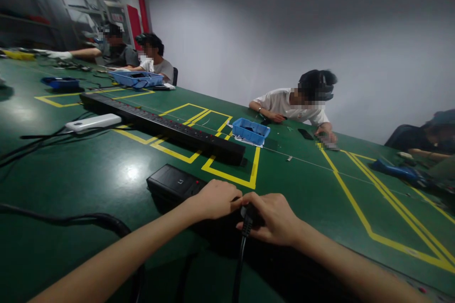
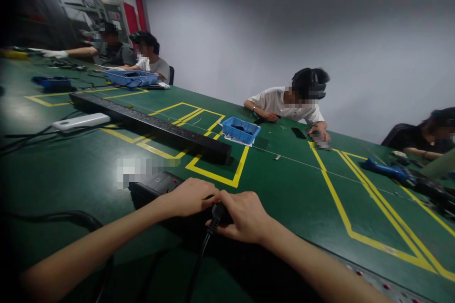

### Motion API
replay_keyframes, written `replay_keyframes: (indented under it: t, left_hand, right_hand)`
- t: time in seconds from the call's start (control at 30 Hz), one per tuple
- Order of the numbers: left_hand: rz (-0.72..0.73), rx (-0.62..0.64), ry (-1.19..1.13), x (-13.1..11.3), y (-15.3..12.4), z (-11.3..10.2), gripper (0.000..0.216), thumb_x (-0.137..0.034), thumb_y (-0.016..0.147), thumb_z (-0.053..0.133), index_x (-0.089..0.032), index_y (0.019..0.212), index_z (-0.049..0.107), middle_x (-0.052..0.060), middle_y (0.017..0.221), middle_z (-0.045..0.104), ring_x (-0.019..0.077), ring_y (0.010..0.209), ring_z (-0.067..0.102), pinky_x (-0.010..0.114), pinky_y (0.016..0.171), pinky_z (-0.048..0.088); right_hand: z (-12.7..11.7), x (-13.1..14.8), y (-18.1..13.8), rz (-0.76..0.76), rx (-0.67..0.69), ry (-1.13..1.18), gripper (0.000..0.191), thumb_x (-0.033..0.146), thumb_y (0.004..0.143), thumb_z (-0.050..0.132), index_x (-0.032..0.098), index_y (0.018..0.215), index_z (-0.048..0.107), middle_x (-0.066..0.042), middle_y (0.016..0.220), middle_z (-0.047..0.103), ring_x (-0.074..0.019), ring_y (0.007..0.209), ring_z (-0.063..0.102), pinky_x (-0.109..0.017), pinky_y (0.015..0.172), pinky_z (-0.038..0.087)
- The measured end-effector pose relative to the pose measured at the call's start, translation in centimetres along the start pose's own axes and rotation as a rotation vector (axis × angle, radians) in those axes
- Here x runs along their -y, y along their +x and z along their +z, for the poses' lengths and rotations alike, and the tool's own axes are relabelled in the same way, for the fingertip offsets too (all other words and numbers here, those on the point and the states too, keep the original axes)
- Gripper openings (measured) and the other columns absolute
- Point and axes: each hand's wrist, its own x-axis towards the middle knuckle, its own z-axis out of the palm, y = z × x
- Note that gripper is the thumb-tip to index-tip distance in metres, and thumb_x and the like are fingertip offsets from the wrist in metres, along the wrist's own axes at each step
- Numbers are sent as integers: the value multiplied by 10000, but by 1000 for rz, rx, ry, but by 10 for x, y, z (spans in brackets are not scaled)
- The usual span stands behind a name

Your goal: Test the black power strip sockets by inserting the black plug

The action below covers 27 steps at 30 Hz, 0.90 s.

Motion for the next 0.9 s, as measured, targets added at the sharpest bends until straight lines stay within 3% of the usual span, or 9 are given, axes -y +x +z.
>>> replay_keyframes:
  t: [0.27, 0.9]
  left_hand:
    - [21, -3, -13, 2, -1, 2, 531, -505, 854, 174, -223, 827, 623, 63, 862, 669, 227, 771, 605, 321, 646, 415]
    - [2, 0, 25, 4, -2, 7, 515, -496, 848, 186, -224, 817, 623, 62, 822, 657, 226, 737, 593, 296, 598, 389]
  right_hand:
    - [1, 1, 2, 14, 35, 23, 367, 473, 819, 445, 189, 1049, 473, -14, 745, 609, -119, 609, 555, -202, 568, 328]
    - [6, 2, 1, -8, 31, -51, 324, 447, 841, 414, 193, 1041, 430, -29, 827, 624, -136, 644, 562, -208, 569, 311]
